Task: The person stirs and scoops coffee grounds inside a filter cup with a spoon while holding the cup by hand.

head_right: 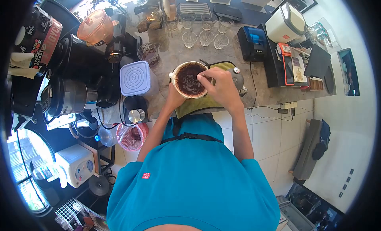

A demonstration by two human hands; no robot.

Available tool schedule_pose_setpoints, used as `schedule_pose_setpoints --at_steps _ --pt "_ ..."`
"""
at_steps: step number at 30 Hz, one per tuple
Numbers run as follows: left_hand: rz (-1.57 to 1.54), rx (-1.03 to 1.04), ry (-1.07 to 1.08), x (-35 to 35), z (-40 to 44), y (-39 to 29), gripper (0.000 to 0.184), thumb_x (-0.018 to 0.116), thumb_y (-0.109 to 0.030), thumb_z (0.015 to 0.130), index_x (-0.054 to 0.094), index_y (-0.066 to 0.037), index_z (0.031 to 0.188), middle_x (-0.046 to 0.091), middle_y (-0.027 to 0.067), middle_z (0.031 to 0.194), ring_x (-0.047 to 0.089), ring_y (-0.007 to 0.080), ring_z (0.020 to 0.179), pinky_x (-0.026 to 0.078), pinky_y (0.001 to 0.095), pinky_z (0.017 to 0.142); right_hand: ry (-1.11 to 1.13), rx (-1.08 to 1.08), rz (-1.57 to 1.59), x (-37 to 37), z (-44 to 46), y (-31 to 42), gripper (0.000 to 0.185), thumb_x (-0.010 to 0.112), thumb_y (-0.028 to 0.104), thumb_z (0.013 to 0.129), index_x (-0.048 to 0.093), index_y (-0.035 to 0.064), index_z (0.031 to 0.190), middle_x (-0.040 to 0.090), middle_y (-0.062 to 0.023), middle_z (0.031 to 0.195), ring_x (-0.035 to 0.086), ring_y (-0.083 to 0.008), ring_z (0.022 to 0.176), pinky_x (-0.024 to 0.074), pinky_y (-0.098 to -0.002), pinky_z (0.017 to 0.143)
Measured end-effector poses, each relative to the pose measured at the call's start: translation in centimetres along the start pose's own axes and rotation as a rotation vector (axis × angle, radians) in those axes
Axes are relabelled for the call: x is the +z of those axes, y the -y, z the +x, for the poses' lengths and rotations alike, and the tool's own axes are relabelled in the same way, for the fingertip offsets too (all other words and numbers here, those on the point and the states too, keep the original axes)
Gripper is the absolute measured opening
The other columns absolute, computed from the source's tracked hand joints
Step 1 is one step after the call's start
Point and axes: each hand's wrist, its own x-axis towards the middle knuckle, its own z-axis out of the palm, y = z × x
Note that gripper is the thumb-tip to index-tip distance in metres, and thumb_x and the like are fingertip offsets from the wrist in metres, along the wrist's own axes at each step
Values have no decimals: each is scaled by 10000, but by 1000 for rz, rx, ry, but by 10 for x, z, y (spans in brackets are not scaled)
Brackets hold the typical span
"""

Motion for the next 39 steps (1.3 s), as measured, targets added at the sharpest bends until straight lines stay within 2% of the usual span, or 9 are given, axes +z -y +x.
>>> schedule_pose_setpoints --at_steps 9,11,15,18,21,22,33,35,39 --pt "-28 7 -21 1 0 4 497 838 -170 724 670 -29 1169 727 141 1103 704 306 1010 554 386 869 -19 -8 -55 1 3 -1 173 738 144 862 750 -19 915 708 -169 823 660 -302 759 494 -388 717" --pt "8 11 17 -1 0 -1 497 841 -172 728 671 -33 1174 730 132 1103 708 297 1006 558 379 864 -132 -86 -42 5 4 -5 173 748 138 869 756 -22 935 712 -157 812 654 -243 706 481 -339 656" --pt "-70 -29 22 -1 -1 -2 497 842 -184 739 667 -31 1179 735 126 1096 715 281 1004 563 367 854 21 -97 -7 4 1 -2 173 750 137 869 758 -25 928 715 -154 806 650 -237 700 485 -341 666" --pt "-78 -68 63 -1 -1 -2 509 820 -117 766 629 0 1222 721 130 1144 704 225 1032 559 360 881 -106 -40 -45 5 2 -2 172 751 136 869 759 -24 930 711 -154 807 651 -237 717 485 -342 681" --pt "-76 -61 36 0 -2 0 523 841 -176 741 650 -22 1203 728 138 1112 710 286 1013 557 376 866 -70 -80 23 3 4 3 173 754 136 865 759 -25 930 704 -151 806 651 -234 736 481 -343 693" --pt "-77 -66 38 0 -2 1 523 841 -176 741 650 -22 1203 728 138 1112 710 286 1013 557 376 866 12 -53 16 1 4 5 176 754 134 863 752 -33 919 699 -149 807 651 -241 745 479 -346 702" --pt "-107 -59 12 1 -4 6 493 836 -154 729 659 -8 1166 731 147 1087 711 291 1006 553 380 866 -2 -156 -28 5 8 -1 160 748 121 857 738 -36 890 683 -146 781 627 -252 707 467 -354 680" --pt "-98 -61 29 4 -4 7 475 832 -149 735 665 -7 1156 734 146 1077 715 287 996 555 376 858 -113 -131 -45 7 11 -8 151 744 120 858 740 -28 885 675 -143 770 617 -254 694 462 -359 681" --pt "-106 -42 -15 6 -4 6 452 827 -148 743 674 -3 1143 738 148 1069 721 280 983 558 374 846 -9 -130 2 6 8 -6 156 738 163 857 750 8 868 673 -122 756 608 -265 728 458 -377 727"
